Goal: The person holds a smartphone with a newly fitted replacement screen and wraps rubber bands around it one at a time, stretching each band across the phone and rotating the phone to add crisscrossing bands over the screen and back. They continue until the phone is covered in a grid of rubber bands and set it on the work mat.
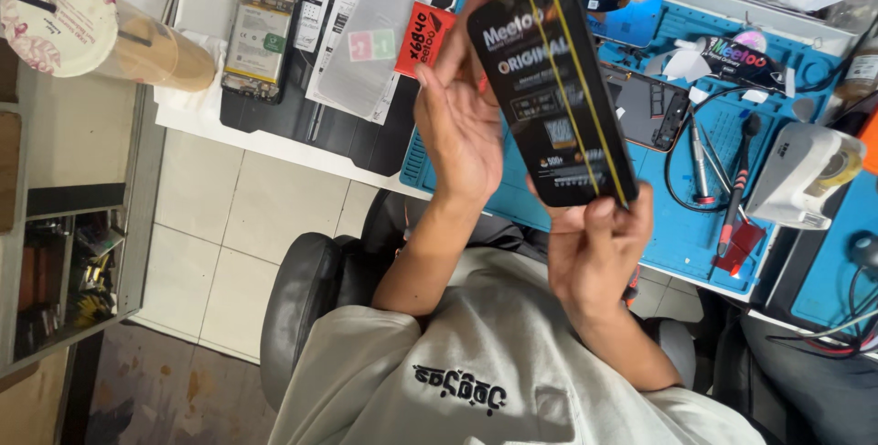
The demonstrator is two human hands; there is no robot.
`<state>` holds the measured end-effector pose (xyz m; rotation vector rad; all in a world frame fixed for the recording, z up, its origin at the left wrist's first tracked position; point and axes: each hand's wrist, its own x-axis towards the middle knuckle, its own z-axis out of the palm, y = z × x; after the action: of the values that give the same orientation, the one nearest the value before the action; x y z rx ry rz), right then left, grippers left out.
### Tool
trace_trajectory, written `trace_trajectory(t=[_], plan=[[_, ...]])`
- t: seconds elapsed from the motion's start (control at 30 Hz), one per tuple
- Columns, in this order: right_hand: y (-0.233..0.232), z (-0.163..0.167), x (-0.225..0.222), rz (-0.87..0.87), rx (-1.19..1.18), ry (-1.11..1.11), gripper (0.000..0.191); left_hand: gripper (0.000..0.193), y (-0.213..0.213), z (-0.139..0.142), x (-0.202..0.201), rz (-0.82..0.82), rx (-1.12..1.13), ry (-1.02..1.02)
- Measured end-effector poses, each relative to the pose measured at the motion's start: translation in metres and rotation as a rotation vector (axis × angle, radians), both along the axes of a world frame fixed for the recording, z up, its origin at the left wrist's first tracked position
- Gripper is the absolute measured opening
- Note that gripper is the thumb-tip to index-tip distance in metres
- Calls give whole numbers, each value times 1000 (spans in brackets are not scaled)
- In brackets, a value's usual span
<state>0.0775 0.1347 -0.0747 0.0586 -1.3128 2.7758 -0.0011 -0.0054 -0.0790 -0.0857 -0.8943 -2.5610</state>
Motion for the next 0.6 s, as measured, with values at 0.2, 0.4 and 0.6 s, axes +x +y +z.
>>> trace_trajectory(t=[0.2, 0.4, 0.6], plan=[[6, -7, -19, 242, -309, -306, 40, 78, 13, -13, -13, -219, 368, 18], [-9, -26, -15, 404, -401, -415, 21, 101, -8, -20, 1, -350, 285, 106], [-7, -17, -46, 129, 311, -287, 16, 98, -60, -21, 17, -213, 273, -22]])
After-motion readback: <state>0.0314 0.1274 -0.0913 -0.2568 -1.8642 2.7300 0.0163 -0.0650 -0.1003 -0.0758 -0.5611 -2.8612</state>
